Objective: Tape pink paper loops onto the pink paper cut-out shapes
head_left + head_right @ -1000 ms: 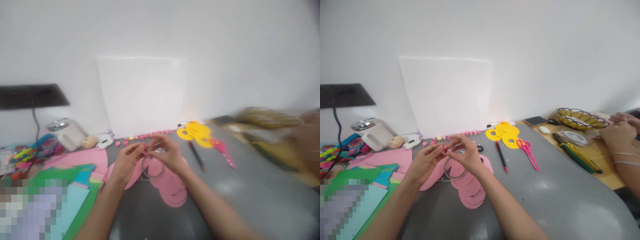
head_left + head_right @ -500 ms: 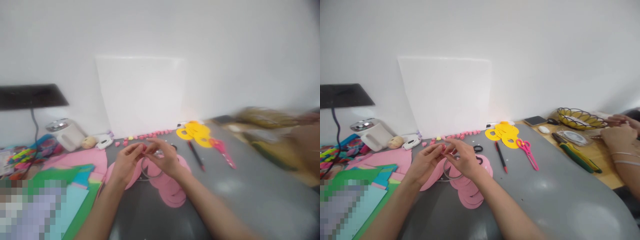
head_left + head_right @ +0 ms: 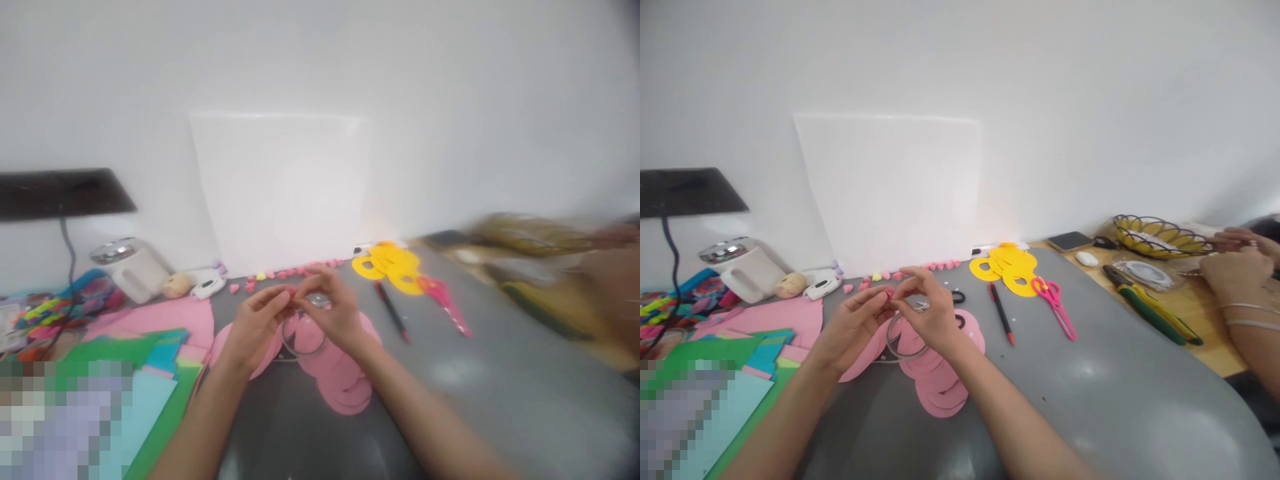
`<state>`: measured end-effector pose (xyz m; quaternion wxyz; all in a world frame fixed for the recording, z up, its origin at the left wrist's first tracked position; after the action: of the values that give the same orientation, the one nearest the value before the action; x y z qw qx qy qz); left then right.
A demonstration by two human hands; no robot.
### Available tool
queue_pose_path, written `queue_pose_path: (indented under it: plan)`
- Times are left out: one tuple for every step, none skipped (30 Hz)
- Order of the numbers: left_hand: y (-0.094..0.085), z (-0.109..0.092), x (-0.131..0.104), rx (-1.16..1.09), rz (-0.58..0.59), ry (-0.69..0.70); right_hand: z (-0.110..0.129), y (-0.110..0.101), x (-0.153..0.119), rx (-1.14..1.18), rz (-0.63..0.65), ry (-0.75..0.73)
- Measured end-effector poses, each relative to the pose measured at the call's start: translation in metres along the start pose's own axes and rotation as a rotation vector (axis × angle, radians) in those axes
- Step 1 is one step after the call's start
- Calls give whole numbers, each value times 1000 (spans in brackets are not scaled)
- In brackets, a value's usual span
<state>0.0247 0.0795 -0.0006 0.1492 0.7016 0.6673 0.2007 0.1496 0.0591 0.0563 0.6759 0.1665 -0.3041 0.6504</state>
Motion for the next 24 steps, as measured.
queue_pose_path:
  plan:
    - [0,0,0,-4,8,-1,0,0,0,4,3,5]
    - [0,0,0,-6,18,-6,0,0,0,2,5,8]
    - [0,0,1,-6,32,-18,0,0,0,-1,9,8]
    - [0,1,1,-4,51,-35,1,1,0,-5,20,6]
    - [-1,2,1,4,74,-52,1,2,0,-8,35,3]
    - [-1,3,1,18,100,-66,1,3,-1,-11,56,1]
    - [-1,4,1,39,122,-72,1,4,-1,-15,76,1]
    - [-1,3,1,61,136,-68,1,5,-1,-15,92,8]
    - [-1,2,1,79,138,-57,-1,6,-1,-11,105,21]
    - [-1,1,1,89,131,-41,-3,6,-1,-2,110,39]
    - [-1,0,1,89,119,-24,-5,6,0,15,110,58]
    - [-1,-2,1,82,107,-11,-6,5,0,39,106,75]
    - [0,-2,0,71,99,-4,-8,4,1,66,101,92]
    - [0,-3,0,63,94,-2,-9,3,1,93,98,105]
    - [1,-3,0,61,94,-4,-10,3,2,118,98,114]
    - [2,-3,0,65,97,-7,-10,3,2,136,100,123]
    - [1,-3,0,72,99,-11,-10,3,2,147,103,129]
    - [1,-3,0,80,98,-14,-10,3,2,153,105,132]
    - [0,-3,1,86,96,-16,-10,3,3,156,105,133]
    - [-1,-4,1,90,89,-17,-10,3,3,159,105,133]
    - [-3,-4,1,92,78,-16,-10,3,3,165,105,134]
    - [-4,-5,1,92,63,-13,-10,3,3,173,105,134]
    - [-5,-5,1,91,46,-9,-10,3,3,182,106,133]
    - [-7,-6,1,91,29,-4,-10,3,3,191,110,134]
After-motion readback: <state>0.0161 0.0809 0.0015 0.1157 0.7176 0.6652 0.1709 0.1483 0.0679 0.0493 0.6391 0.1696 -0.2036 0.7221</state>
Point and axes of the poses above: each hand's wrist, its own x-axis towards the middle knuckle, its own y-axis out of the palm, z = x × y, the point moved 9 cm from there along x, towards the middle knuckle, and after that the axes turned 11 degrees about y, right-handed, at the moved point
